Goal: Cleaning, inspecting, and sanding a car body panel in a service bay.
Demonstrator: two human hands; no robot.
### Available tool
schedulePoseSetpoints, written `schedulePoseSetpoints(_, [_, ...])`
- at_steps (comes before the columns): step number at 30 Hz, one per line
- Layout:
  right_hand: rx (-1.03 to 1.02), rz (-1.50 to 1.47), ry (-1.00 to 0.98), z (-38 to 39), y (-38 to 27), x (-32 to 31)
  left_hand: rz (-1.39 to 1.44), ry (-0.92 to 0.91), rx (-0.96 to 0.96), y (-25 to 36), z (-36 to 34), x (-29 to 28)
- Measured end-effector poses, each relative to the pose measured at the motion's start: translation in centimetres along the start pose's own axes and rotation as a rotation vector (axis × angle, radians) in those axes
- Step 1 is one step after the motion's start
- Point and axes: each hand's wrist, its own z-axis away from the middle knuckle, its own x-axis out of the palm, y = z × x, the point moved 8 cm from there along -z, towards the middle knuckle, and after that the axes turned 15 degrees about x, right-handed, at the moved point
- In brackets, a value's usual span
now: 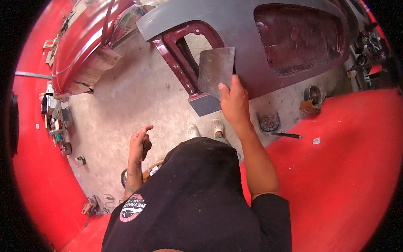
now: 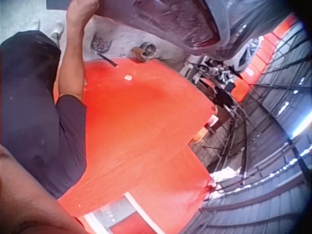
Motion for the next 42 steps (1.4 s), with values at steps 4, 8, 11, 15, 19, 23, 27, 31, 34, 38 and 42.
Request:
schedulePoseSetpoints(4, [-0.025, 0.115, 0.066, -0.8, -0.4, 0.2, 0.053, 0.049, -0.011, 0.2, 0.0, 0.1])
schedulePoseSetpoints(8, [-0.033, 0.133, 0.071, -0.7, -0.9, 0.1, 0.017, 0.012, 0.000, 0.2, 0.0, 0.2])
schedulePoseSetpoints(11, [0.034, 0.189, 0.011, -0.9, -0.4, 0.3, 0.005, -0.008, -0.004, 0.1, -0.5, 0.7])
schedulePoseSetpoints(15, [0.032, 0.255, 0.036, -1.3, -1.0, 0.3, -0.123, -0.150, 0.028, 1.5, -2.5, 4.2])
schedulePoseSetpoints(19, [-0.064, 0.434, 0.080, -1.7, -3.7, 0.7, -0.205, -0.273, 0.055, 4.4, -4.5, 9.7])
schedulePoseSetpoints(23, [-0.042, 0.383, -0.044, -2.7, -3.3, 1.2, -0.261, -0.442, 0.099, 6.5, -5.4, 12.6])
schedulePoseSetpoints(27, [-0.236, 0.058, -0.064, -2.1, -5.2, 1.0, -0.237, -0.511, 0.131, 6.5, -6.0, 13.9])
schedulePoseSetpoints(31, [-0.329, 0.033, 0.012, -3.7, -7.4, -0.6, -0.239, -0.559, 0.126, 5.9, -6.0, 14.9])
schedulePoseSetpoints(34, [-0.297, 0.095, -0.123, -4.3, -8.7, 0.1, -0.261, -0.572, 0.113, 6.1, -5.9, 15.5])
schedulePoseSetpoints(38, [-0.292, 0.298, -0.155, -4.1, -7.6, 1.2, -0.251, -0.558, 0.142, 6.6, -5.7, 15.7])
schedulePoseSetpoints(42, [-0.285, 0.315, -0.150, -4.0, -6.8, 0.9, -0.301, -0.570, 0.172, 6.6, -6.0, 15.6])
